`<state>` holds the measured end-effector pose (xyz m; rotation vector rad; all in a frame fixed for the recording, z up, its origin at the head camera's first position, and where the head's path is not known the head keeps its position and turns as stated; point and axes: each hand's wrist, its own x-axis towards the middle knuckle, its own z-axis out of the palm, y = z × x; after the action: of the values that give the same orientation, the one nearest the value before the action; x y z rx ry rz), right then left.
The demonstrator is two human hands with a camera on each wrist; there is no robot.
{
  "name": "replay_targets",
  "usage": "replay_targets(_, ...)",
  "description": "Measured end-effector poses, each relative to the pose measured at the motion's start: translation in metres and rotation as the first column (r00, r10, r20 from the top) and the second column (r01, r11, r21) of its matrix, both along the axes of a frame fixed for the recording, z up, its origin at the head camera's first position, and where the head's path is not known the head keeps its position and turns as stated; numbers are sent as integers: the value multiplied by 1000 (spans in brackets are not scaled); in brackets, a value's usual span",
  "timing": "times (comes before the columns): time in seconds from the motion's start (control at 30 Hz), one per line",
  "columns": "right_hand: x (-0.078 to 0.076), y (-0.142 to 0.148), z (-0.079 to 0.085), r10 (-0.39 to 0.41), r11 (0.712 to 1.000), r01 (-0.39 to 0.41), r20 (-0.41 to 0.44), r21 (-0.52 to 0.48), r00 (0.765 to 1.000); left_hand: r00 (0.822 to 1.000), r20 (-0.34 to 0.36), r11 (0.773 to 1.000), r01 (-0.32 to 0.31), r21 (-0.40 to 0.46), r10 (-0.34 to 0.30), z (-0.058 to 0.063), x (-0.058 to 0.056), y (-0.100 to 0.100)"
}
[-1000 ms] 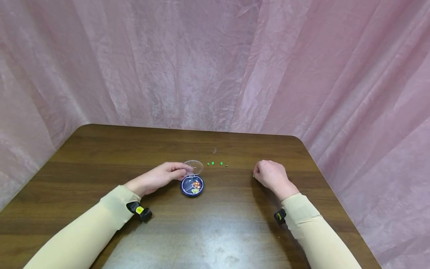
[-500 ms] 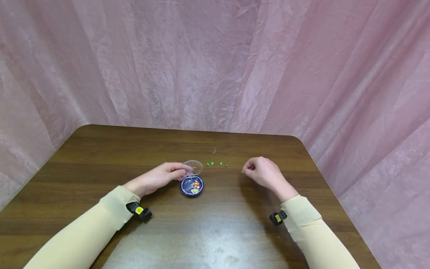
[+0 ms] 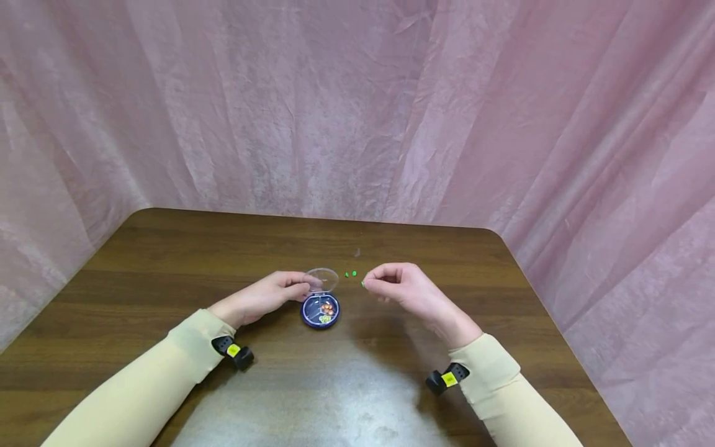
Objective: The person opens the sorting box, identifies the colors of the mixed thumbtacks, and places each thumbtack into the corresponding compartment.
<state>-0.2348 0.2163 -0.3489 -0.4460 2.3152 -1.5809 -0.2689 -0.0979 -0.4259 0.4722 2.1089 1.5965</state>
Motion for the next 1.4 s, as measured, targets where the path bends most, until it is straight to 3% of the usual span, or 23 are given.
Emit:
replay_targets(0.13, 6, -13, 3, 79, 965, -47, 115, -256, 990, 1000, 2, 1000, -3, -1, 3, -1, -1, 0)
replay_targets(0.23, 11, -20, 4, 204, 884, -94, 196, -459, 959, 1000, 0, 1000, -5, -2, 5, -1, -1, 1)
replay_targets(0.37, 18, -30, 7, 375, 754, -163, 214, -636, 902, 1000, -3, 1000, 0, 6, 0, -1, -1, 2)
replay_targets(0.5, 26, -38, 14, 496, 648, -225, 178, -728, 850, 1000, -19, 1000, 9, 22, -8, -2, -1, 3)
replay_targets(0.67, 36, -47, 25, 589, 549, -285, 122, -785, 799, 1000, -23, 999, 13, 33, -12, -2, -1, 3)
replay_targets(0.77, 40, -51, 30, 613, 513, -307, 92, -802, 785, 1000, -27, 999, 16, 34, -15, -2, -1, 3)
replay_targets(0.9, 43, -53, 35, 626, 492, -331, 63, -805, 778, 999, -27, 999, 18, 27, -17, -1, -1, 3)
replay_targets(0.97, 42, -52, 36, 618, 508, -342, 57, -791, 784, 999, -28, 1000, 16, 18, -15, -1, -1, 3)
replay_targets(1.03, 39, -51, 35, 589, 553, -340, 68, -761, 805, 999, -31, 1000, 16, 8, -16, 0, 0, 4)
replay_targets(1.07, 37, -51, 33, 559, 596, -330, 83, -732, 825, 999, -31, 1000, 15, 2, -15, 1, -1, 5)
replay_targets(1.13, 32, -51, 29, 471, 712, -304, 109, -634, 876, 999, -33, 1000, 13, -5, -13, 2, -1, 5)
replay_targets(1.2, 27, -52, 24, 365, 840, -284, 94, -463, 926, 999, -36, 1000, 13, -2, -13, 2, -1, 6)
replay_targets(1.27, 23, -55, 18, 276, 935, -261, 32, -238, 961, 999, -36, 1000, 16, 4, -16, 1, -1, 6)
replay_targets(1.33, 19, -60, 12, 236, 971, -237, -83, -2, 968, 999, -39, 1000, 18, 8, -18, 1, 0, 6)
replay_targets(1.4, 16, -64, 6, 231, 961, -188, -210, 202, 950, 999, -40, 1000, 24, 15, -23, 1, 0, 6)
